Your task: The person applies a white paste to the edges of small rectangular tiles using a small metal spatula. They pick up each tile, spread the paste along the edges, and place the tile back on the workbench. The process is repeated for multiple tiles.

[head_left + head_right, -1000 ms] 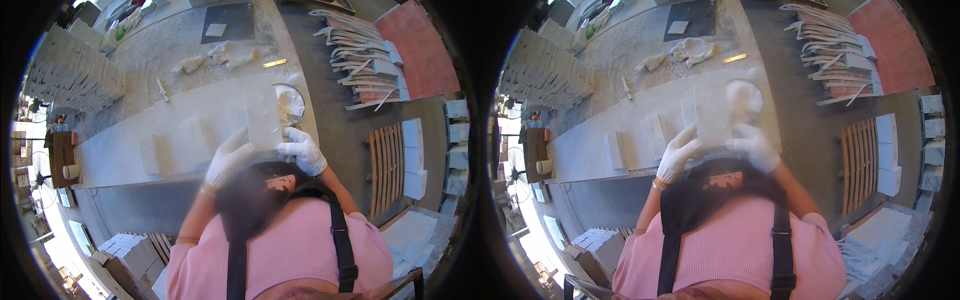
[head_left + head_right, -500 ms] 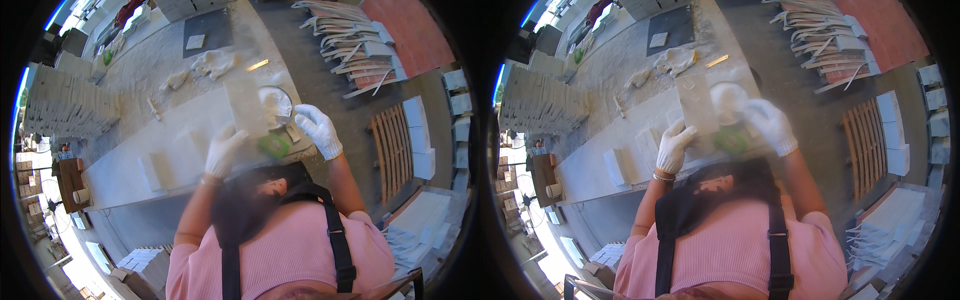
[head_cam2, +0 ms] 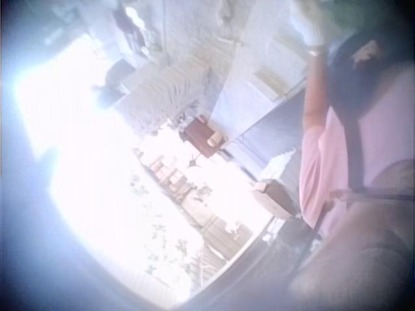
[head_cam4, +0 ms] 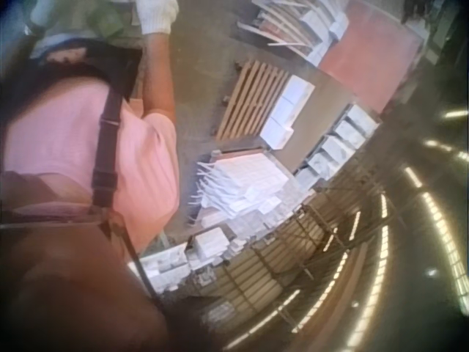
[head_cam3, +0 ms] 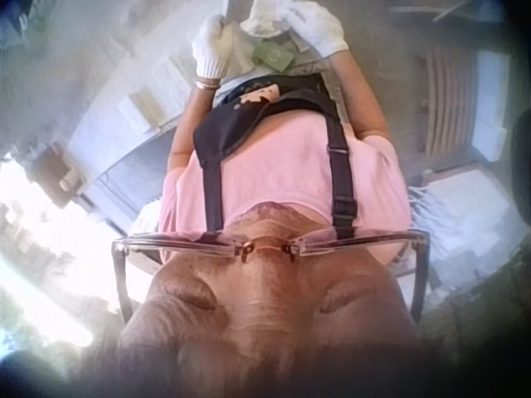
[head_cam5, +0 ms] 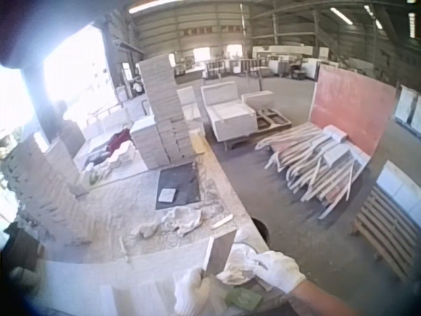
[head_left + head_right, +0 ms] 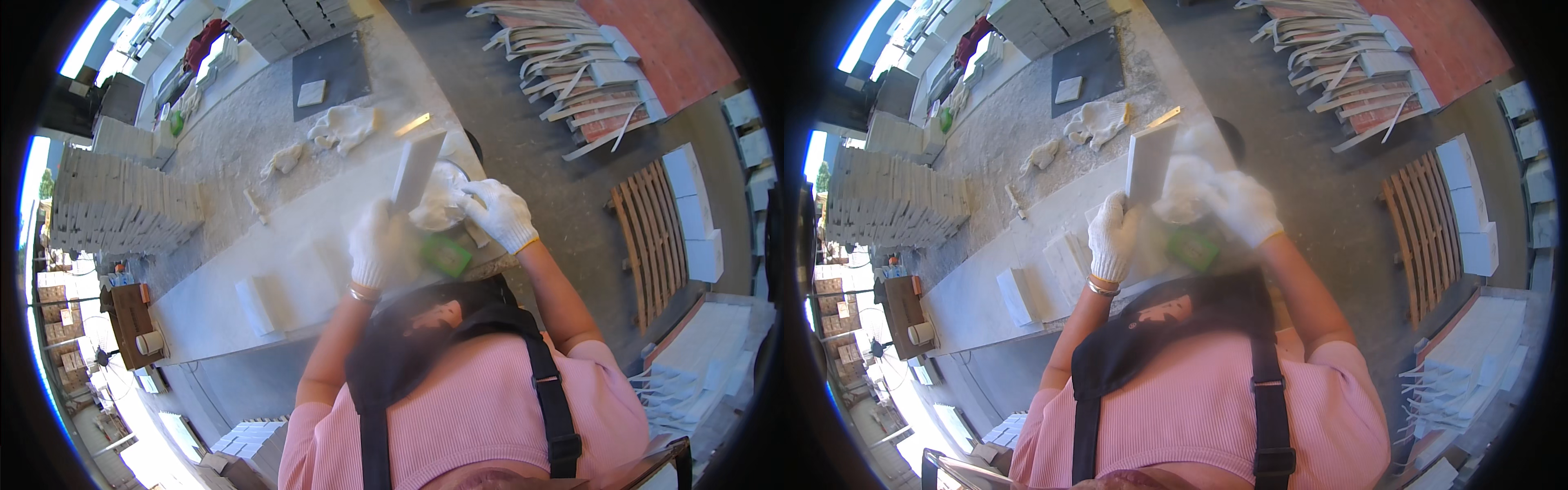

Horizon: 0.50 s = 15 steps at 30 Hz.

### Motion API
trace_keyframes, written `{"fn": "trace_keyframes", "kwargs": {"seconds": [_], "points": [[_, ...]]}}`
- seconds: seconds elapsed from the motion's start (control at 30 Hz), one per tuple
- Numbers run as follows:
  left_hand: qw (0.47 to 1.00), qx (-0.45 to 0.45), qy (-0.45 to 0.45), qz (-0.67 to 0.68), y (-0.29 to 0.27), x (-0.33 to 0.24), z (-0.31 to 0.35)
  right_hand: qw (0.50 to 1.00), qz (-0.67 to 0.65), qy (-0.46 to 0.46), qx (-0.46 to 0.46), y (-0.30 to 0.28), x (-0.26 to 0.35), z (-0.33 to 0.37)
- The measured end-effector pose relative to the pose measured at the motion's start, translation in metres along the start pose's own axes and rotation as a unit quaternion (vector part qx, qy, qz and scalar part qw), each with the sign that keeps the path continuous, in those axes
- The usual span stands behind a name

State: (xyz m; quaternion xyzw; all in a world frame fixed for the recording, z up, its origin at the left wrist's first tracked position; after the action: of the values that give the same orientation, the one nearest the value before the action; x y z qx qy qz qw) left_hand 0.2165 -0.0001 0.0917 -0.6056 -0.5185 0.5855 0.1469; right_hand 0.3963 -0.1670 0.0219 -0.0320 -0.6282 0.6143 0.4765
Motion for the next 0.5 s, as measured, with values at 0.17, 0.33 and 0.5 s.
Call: {"fn": "trace_keyframes", "kwargs": {"seconds": [0.17, 0.33, 0.5], "points": [[0.956, 0.074, -0.188, 0.213, 0.012, 0.030, -0.003, 0.999, 0.033, -0.003, 0.037, 0.001, 0.011, -0.002], [0.774, 0.072, -0.294, 0.556, 0.014, 0.034, 0.021, 0.992, 0.084, -0.012, 0.094, 0.013, 0.021, -0.004], [0.711, 0.067, -0.325, 0.621, 0.005, 0.038, 0.051, 0.985, 0.127, -0.001, 0.114, 0.021, 0.024, -0.004]]}}
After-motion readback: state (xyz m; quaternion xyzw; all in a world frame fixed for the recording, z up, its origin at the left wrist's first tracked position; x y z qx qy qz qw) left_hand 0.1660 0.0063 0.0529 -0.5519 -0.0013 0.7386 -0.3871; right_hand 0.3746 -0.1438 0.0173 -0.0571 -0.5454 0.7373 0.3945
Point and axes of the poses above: each hand's wrist, its own z-axis away from the middle knuckle, its own y-axis out of the palm, x = y × z, the point moved 6 cm from there along -z, towards the middle knuckle, and after that the axes turned 6 degrees about x, right-handed, at the moved point
